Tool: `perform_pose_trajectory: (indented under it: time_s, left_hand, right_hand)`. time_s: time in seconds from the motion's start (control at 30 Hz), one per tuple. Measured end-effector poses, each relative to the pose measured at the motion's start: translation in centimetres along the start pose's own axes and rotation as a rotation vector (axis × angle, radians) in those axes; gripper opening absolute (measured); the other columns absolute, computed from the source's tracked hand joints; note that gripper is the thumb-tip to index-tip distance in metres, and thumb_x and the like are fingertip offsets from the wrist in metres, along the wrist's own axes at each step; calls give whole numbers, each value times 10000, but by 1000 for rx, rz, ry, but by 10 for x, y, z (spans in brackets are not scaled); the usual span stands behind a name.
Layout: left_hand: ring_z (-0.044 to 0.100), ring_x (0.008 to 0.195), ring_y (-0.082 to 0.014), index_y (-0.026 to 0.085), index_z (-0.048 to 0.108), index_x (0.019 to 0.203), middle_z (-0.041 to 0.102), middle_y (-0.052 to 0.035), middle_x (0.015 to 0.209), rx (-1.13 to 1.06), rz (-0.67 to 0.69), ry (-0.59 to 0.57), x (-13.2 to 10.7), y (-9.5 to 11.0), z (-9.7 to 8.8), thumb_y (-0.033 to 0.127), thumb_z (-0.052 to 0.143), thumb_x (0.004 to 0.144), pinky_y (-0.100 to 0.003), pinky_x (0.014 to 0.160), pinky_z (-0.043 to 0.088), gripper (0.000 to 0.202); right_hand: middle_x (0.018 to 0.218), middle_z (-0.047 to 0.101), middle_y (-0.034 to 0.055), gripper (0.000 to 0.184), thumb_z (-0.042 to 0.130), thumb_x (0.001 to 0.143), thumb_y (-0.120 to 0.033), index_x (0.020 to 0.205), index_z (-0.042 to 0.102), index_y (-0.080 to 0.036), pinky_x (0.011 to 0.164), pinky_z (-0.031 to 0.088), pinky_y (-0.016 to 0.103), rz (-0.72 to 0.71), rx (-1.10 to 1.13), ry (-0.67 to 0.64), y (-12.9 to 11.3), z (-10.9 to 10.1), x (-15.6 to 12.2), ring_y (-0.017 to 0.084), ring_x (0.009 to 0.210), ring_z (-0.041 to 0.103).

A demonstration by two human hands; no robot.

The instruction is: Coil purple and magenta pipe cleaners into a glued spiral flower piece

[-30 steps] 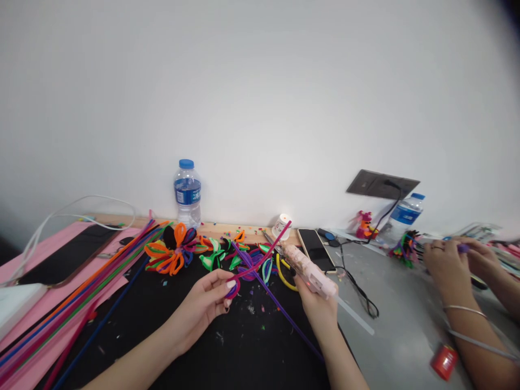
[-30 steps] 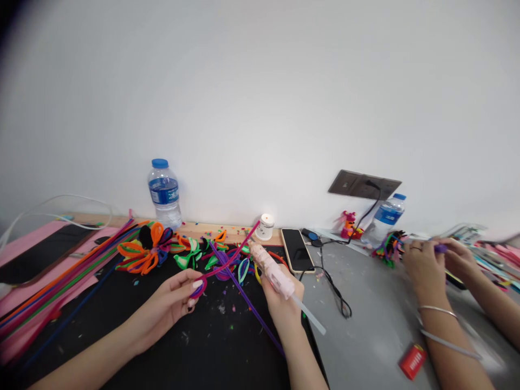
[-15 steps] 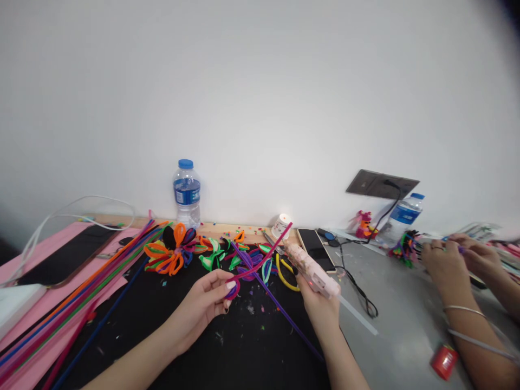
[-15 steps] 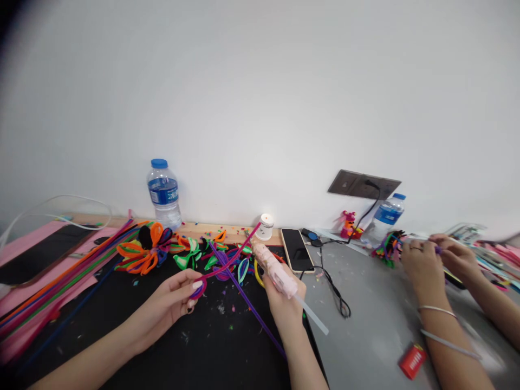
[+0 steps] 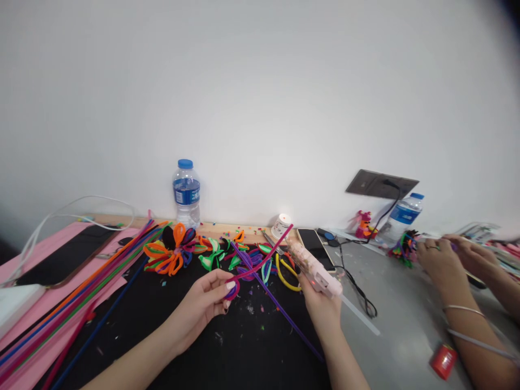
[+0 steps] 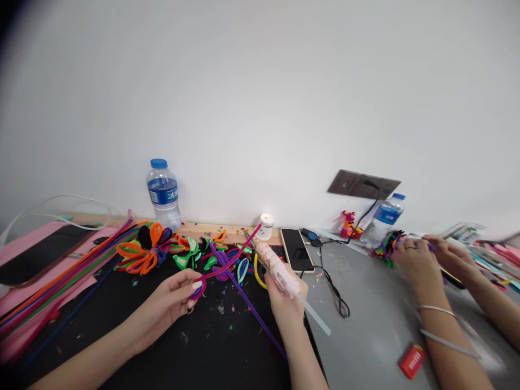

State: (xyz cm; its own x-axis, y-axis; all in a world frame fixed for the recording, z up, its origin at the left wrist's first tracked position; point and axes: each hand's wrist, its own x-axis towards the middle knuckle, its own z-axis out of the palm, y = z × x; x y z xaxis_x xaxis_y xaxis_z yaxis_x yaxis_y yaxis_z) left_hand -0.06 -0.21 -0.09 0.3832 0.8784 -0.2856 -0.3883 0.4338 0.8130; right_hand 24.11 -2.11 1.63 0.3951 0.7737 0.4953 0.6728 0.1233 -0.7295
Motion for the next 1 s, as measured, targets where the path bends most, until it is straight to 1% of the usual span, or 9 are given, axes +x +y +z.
perform_pose_trajectory:
  time_s: [0.13,0.3,0.43,0.5,0.63,0.8,0.9,1.0]
  left_hand:
    - [480,512,-41,164,618,802,535,51,632,2,7,2,-1,1,2,279,743,698,-170,525,388,199]
    - [477,503,-46,166,617,786,539,53,615,4,5,17,-1,2,3,278,759,674,-176,519,385,213]
    - [478,508,-43,166,615,789,540,53,618,7,9,16,-1,2,3,281,755,679,-172,522,384,212]
    - [480,508,-41,168,613,794,540,54,623,7,9,12,-1,2,3,280,752,683,-171,524,384,211]
    - [480,504,-40,168,610,791,539,56,619,13,4,11,0,2,2,280,753,683,-172,523,385,212]
    - [478,503,-45,169,618,787,538,56,608,28,6,22,-1,2,3,295,759,670,-174,518,382,222]
    - [474,502,-45,169,620,784,538,56,607,29,9,19,-1,2,3,294,759,669,-172,516,378,219]
    - [477,506,-48,168,626,791,541,51,616,29,13,9,-1,2,2,298,756,671,-176,518,381,219]
  right_hand:
    - [703,721,54,211,561,688,-337,769,679,-182,587,545,251,15,22,-10,-2,-1,1,216,625,682]
    - [643,712,63,215,573,665,-353,722,676,-174,542,538,259,51,20,8,-5,-4,3,226,570,666]
    - [655,715,61,201,572,654,-349,713,661,-179,546,537,259,53,29,9,-6,-5,4,221,566,665]
    - [653,712,54,186,565,668,-344,712,654,-187,543,532,254,43,26,8,-5,-6,4,215,565,664]
    - [680,715,47,193,557,694,-332,773,660,-189,554,528,251,11,22,3,2,-5,3,207,577,663]
    - [654,710,46,188,567,703,-344,754,671,-196,536,518,253,-8,-31,57,12,-2,2,215,570,660]
    - [638,705,40,179,573,704,-345,731,670,-198,533,514,253,-2,-40,61,12,-3,3,212,554,656]
    - [677,718,43,174,578,703,-329,754,677,-195,563,526,255,18,-14,51,9,-5,4,215,589,667]
